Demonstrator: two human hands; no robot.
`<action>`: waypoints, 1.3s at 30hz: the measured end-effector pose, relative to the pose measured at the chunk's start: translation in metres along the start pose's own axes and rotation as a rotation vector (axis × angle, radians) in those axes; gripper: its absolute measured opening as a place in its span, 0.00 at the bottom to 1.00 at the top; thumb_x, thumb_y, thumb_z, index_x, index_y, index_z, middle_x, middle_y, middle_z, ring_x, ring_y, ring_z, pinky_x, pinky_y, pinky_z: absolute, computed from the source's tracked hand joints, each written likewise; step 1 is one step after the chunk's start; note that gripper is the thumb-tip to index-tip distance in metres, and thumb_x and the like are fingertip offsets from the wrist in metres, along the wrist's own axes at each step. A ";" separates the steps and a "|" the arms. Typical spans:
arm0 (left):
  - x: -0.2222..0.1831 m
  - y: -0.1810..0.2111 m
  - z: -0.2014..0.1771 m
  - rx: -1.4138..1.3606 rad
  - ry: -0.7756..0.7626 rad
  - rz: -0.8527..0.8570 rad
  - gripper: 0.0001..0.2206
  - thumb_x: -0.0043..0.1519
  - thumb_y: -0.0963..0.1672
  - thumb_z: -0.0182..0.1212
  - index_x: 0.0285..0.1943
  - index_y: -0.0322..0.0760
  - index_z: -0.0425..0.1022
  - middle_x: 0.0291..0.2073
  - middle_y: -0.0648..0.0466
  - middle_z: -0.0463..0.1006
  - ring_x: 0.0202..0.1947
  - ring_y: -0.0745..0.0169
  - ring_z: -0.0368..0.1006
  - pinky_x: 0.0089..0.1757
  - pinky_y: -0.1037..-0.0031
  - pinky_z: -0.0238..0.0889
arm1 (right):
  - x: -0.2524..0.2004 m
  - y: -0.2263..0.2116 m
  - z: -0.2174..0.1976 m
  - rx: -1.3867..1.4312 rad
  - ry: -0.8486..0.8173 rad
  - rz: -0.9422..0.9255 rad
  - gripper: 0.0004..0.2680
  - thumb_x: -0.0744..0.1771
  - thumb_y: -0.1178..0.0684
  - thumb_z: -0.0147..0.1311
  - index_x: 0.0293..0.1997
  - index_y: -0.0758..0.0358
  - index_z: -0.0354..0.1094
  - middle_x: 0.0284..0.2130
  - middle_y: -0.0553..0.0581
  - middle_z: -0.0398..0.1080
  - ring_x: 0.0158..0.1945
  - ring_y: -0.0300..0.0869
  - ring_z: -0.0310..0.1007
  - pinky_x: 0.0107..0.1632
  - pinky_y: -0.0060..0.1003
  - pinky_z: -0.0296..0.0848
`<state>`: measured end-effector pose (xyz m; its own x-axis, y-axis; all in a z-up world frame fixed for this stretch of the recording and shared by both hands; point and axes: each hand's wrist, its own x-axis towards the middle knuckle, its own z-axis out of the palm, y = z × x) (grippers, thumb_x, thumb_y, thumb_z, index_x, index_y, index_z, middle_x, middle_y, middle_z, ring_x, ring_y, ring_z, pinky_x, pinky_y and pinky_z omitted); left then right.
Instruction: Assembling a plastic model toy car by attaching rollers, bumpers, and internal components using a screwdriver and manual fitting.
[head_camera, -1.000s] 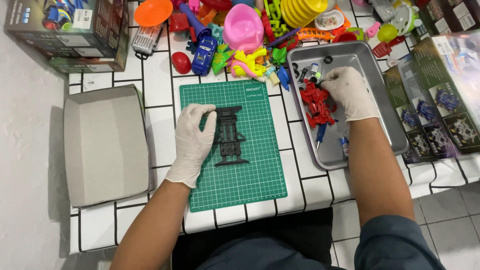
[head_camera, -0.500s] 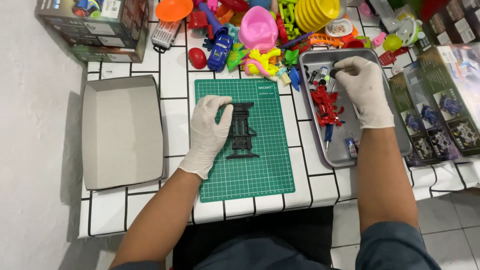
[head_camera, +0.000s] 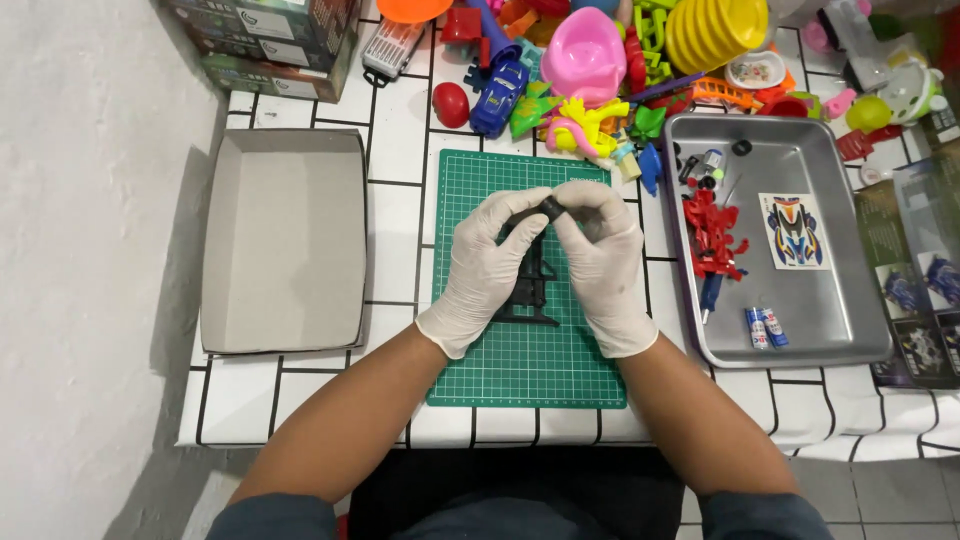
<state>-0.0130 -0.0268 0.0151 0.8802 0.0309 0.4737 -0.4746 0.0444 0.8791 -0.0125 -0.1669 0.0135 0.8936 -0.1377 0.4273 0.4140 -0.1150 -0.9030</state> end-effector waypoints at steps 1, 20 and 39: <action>0.000 -0.002 0.001 -0.004 0.004 0.004 0.11 0.65 0.41 0.66 0.56 0.41 0.81 0.43 0.51 0.82 0.45 0.59 0.80 0.49 0.68 0.75 | -0.002 0.003 0.001 0.016 0.008 -0.033 0.06 0.67 0.67 0.61 0.45 0.68 0.70 0.44 0.63 0.75 0.49 0.46 0.77 0.52 0.41 0.79; -0.003 -0.010 -0.006 -0.034 -0.045 0.145 0.16 0.58 0.41 0.74 0.56 0.39 0.81 0.42 0.51 0.82 0.43 0.59 0.80 0.48 0.69 0.75 | -0.014 0.016 -0.007 0.052 0.022 -0.277 0.04 0.66 0.70 0.60 0.42 0.78 0.71 0.42 0.75 0.73 0.49 0.56 0.78 0.47 0.48 0.81; 0.002 -0.006 -0.010 -0.121 -0.084 0.139 0.10 0.64 0.40 0.67 0.54 0.37 0.82 0.40 0.51 0.81 0.41 0.59 0.82 0.47 0.68 0.75 | -0.015 0.011 -0.009 0.075 -0.063 -0.152 0.05 0.67 0.67 0.58 0.47 0.76 0.69 0.43 0.67 0.69 0.50 0.51 0.75 0.54 0.47 0.79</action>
<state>-0.0086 -0.0175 0.0100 0.8014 -0.0382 0.5969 -0.5840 0.1654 0.7947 -0.0228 -0.1749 -0.0022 0.8281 -0.0619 0.5571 0.5544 -0.0561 -0.8303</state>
